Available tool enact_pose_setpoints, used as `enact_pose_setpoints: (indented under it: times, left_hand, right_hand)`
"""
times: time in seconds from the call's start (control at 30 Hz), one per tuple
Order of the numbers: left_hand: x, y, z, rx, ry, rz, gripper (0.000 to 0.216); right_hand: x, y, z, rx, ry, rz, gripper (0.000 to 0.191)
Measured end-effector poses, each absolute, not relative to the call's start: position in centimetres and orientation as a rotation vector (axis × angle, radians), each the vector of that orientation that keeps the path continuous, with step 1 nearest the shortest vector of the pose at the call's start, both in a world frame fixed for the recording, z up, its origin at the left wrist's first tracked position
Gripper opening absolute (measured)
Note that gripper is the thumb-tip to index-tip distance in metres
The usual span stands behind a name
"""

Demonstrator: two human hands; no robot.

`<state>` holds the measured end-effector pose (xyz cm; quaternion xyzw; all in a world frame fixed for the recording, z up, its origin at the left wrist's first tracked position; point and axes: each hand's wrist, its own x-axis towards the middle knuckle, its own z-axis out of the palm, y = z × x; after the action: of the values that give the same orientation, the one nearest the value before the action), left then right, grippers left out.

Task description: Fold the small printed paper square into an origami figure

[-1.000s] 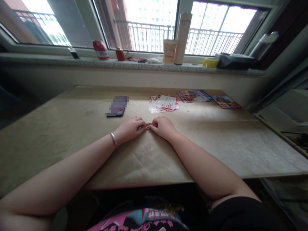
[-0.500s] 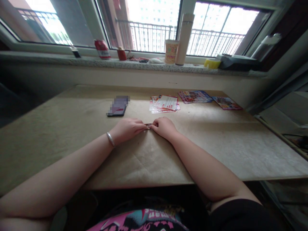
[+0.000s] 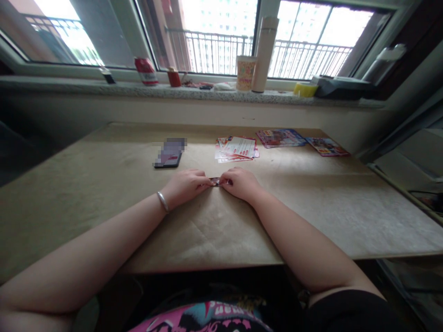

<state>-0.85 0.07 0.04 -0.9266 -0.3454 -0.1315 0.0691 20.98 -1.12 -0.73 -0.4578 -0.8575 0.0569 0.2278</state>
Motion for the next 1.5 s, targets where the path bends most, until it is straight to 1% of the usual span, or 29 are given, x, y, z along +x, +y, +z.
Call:
enact_pose_setpoints:
  times: [0.1, 0.2, 0.5, 0.8, 1.23, 1.5]
  left_hand:
    - [-1.0, 0.4, -0.2, -2.844, -1.057, -0.427, 0.022]
    - [-1.0, 0.6, -0.4, -2.885, -1.068, -0.448, 0.021]
    - [-1.1, 0.9, -0.6, -2.929, -1.008, -0.477, 0.018]
    - [-0.5, 0.1, 0.1, -2.816, -0.859, -0.37, 0.025]
    - [-0.7, -0.1, 0.6, -2.839, -0.92, -0.29, 0.024]
    - [-0.9, -0.1, 0.7, -2.817, -0.928, -0.243, 0.023]
  right_hand:
    - [21.1, -1.6, -0.3, -1.244, -2.456, 0.083, 0.019]
    - [20.8, -1.7, -0.1, -1.249, -2.505, 0.005, 0.022]
    - [20.4, -1.8, -0.2, -1.322, -2.489, -0.009, 0.022]
    - [20.3, -1.7, -0.3, -1.332, -2.503, 0.001, 0.021]
    - [20.3, -2.1, 0.2, -1.269, -2.603, -0.053, 0.027]
    - [20.2, -1.7, -0.2, -1.331, -2.54, -0.025, 0.025]
